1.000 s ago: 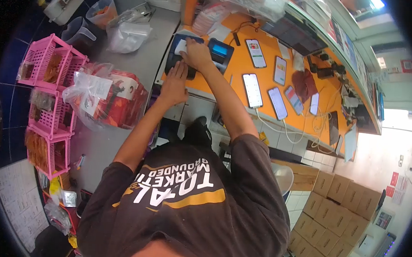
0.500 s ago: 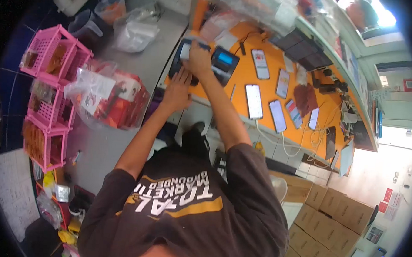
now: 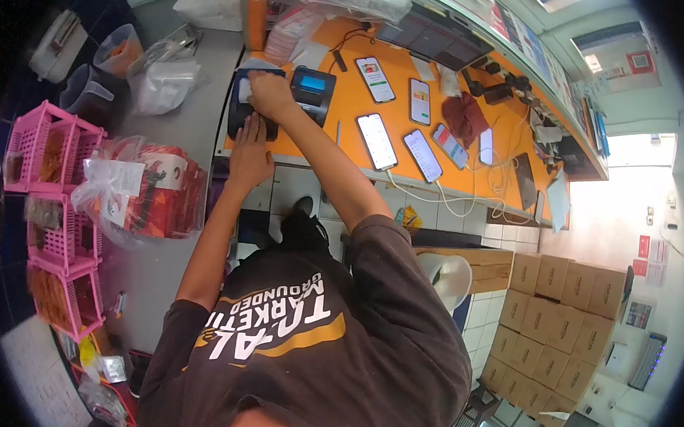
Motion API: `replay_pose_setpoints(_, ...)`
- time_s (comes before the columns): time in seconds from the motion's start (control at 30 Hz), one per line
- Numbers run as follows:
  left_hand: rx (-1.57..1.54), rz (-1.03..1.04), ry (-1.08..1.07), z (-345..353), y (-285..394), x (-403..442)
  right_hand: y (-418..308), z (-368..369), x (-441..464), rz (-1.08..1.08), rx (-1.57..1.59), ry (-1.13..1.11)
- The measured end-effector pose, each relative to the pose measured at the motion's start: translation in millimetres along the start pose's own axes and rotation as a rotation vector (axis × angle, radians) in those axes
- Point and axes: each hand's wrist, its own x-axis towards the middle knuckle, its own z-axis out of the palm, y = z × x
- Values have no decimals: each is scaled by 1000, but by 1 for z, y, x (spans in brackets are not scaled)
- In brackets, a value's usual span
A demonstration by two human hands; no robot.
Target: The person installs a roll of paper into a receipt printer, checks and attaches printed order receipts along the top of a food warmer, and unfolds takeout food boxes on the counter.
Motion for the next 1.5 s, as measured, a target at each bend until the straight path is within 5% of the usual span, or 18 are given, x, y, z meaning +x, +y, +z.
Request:
replay_pose_setpoints(0.2,1,16,4,5,-2,-7,-11,-11,-16,-192,-232,-138)
replay_pose_setpoints(0.27,22,1,-15,6,-6,-10,-14,-19,-35,-504,-374,-144)
replay_pose_setpoints(0.33,-35,-24,-152,4,-9,-9,4,-25,-63,-638,-224,-96)
replay_pose_setpoints(0.4,-13,-13,-60,3,-9,-11,29,-18,-91,-699,-261,109)
replay_pose_setpoints(0.67,-34,31,-20,0,-8,-12,-6,-5,-52,-182,40,151)
replay_pose_setpoints(0.77,-70,43,5,-5,-8,-13,2,4,-11,-93,-36,64)
replay_pose_setpoints(0.83,-73,39,9,-2,-8,-14,7,0,6,0,3,-228)
replay_pose_setpoints(1.07,-30,24,-11,5,-13,-13,3,-7,15,-184,-24,-214)
replay_pose_setpoints(1.33,-61,44,-40,1,-9,-17,7,-15,-31,-731,-370,-154)
replay_pose_setpoints(1.5,-61,-2,-55,4,1,-14,21,-11,-40,-692,-285,-67)
